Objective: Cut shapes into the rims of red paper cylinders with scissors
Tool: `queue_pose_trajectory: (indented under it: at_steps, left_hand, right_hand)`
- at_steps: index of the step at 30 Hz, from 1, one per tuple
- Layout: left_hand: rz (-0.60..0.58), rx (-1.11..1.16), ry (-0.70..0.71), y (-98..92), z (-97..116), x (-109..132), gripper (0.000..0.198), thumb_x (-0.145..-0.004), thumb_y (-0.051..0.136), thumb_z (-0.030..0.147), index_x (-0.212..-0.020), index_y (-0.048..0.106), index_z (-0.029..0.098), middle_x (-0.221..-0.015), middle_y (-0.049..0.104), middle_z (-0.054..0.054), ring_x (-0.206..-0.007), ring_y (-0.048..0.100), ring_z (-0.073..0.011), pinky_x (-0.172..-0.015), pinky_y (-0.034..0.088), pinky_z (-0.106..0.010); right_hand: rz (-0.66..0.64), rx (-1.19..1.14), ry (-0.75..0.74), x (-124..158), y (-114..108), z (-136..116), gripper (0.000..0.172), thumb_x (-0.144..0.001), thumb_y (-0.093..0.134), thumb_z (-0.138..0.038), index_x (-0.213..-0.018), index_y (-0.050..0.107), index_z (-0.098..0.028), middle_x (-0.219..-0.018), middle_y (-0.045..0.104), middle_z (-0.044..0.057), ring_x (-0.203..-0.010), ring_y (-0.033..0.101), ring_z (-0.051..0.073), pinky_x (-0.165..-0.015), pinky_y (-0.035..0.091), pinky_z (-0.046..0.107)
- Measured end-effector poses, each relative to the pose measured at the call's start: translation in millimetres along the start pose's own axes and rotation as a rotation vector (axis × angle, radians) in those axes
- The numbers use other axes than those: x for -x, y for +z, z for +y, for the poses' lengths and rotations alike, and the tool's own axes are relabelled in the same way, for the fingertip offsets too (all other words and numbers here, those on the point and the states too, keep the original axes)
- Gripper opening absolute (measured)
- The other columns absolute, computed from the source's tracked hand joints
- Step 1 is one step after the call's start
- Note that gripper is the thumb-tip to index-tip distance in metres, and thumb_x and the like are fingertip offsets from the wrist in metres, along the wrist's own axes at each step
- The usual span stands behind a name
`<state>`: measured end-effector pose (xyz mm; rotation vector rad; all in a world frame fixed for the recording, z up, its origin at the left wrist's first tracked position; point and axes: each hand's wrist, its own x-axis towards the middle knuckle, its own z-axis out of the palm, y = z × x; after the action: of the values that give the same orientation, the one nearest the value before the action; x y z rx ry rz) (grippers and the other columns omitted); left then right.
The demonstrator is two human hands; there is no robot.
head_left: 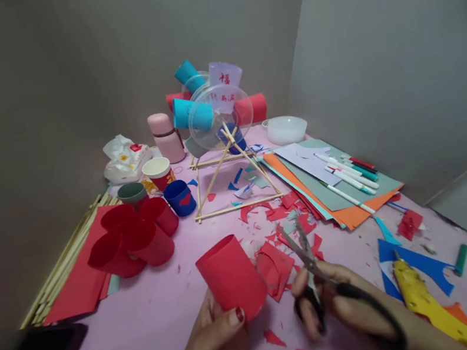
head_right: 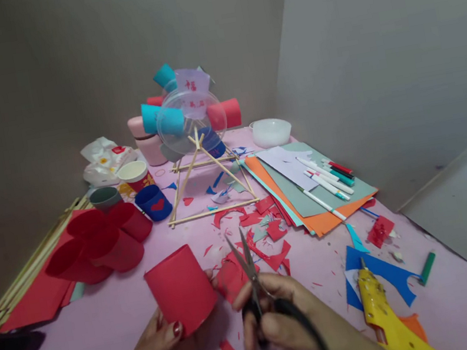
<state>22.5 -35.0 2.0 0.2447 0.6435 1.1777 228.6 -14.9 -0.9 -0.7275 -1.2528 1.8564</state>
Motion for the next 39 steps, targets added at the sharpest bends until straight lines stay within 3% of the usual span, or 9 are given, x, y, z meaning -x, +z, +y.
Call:
queue_pose_trajectory:
  at_steps: [4,11,16,22,24,28,32,35,39]
  left_hand:
    - [0.014,-0.178,0.092,2.4,4,0,0.084,-0.066,0.075,0.008,-0.139,0.037,0.025,-0.101,0.076,-0.005,-0.101,0.067,-0.0241,-0.088,0.05,-0.032]
    - [0.073,-0.385,0.164,-4.2,5,-5,0.088,-0.063,0.079,0.017,-0.138,0.034,0.028,-0.096,0.075,-0.002,-0.102,0.064,-0.0231,-0.08,0.05,-0.028]
    - [0.123,-0.46,0.242,-5.3,8,-11,0.084,-0.062,0.08,0.023,-0.135,0.038,0.027,-0.109,0.07,-0.004,-0.104,0.062,-0.0249,-0.084,0.05,-0.031]
    - [0.211,-0.782,0.465,-11.5,15,-20,0.059,-0.071,0.071,0.037,-0.123,0.045,0.023,-0.119,0.062,-0.007,-0.112,0.056,-0.0258,-0.092,0.047,-0.034]
    - [0.243,-0.862,0.508,-14.3,17,-24,0.055,-0.074,0.067,0.039,-0.121,0.044,0.022,-0.118,0.061,-0.008,-0.11,0.057,-0.0258,-0.093,0.046,-0.037]
    - [0.259,-1.045,0.565,-21.2,19,-32,0.061,-0.076,0.064,0.041,-0.128,0.039,0.02,-0.123,0.058,-0.012,-0.109,0.057,-0.0283,-0.094,0.045,-0.044]
    - [0.25,-1.265,0.623,-31.7,22,-39,0.072,-0.079,0.062,0.038,-0.14,0.028,0.021,-0.145,0.041,-0.015,-0.13,0.04,-0.0288,-0.109,0.028,-0.047]
    - [0.298,-1.37,0.656,-32.5,24,-37,0.085,-0.078,0.063,0.039,-0.145,0.017,0.015,-0.151,0.028,-0.021,-0.138,0.027,-0.0316,-0.111,0.022,-0.05]
    - [0.429,-1.435,0.875,-16.5,24,-20,0.087,-0.08,0.06,0.04,-0.146,0.009,0.015,-0.154,0.014,-0.02,-0.142,0.01,-0.0296,-0.114,0.01,-0.049]
  right_hand:
    - [0.161,-0.01,-0.027,3,1,2,0.036,-0.083,0.061,-0.052,-0.094,0.059,-0.017,-0.051,0.052,-0.005,-0.043,0.044,0.01,-0.046,0.034,0.021]
    - [0.096,-0.117,-0.008,5,6,-7,0.038,-0.075,0.072,-0.048,-0.094,0.062,-0.017,-0.062,0.063,0.0,-0.055,0.056,0.012,-0.056,0.041,0.023]
    - [-0.031,-0.552,0.1,-2,10,-1,0.048,-0.083,0.056,-0.06,-0.096,0.065,-0.015,-0.062,0.066,0.003,-0.051,0.061,0.012,-0.054,0.044,0.021]
    - [-0.088,-0.791,0.248,-14,9,9,0.05,-0.077,0.064,-0.057,-0.099,0.065,-0.013,-0.076,0.072,0.007,-0.064,0.068,0.015,-0.054,0.052,0.021]
    - [-0.09,-0.734,0.228,-13,8,8,0.054,-0.078,0.061,-0.06,-0.102,0.063,-0.011,-0.073,0.072,0.009,-0.058,0.067,0.016,-0.048,0.051,0.021]
    - [0.149,-0.576,0.079,-8,11,6,0.043,-0.082,0.06,-0.054,-0.1,0.062,-0.015,-0.069,0.069,0.005,-0.056,0.064,0.013,-0.047,0.045,0.017]
    - [0.08,-0.256,0.059,-8,15,14,0.049,-0.084,0.055,-0.058,-0.1,0.059,-0.012,-0.063,0.064,0.003,-0.049,0.058,0.011,-0.047,0.041,0.019]
    - [0.067,0.106,-0.027,-8,16,20,0.048,-0.083,0.055,-0.058,-0.101,0.057,-0.013,-0.06,0.058,0.0,-0.049,0.053,0.012,-0.048,0.038,0.022]
    - [0.308,0.883,-0.241,-3,20,19,0.036,-0.075,0.068,-0.036,-0.106,0.062,-0.018,-0.081,0.061,0.005,-0.072,0.056,0.021,-0.063,0.043,0.031]
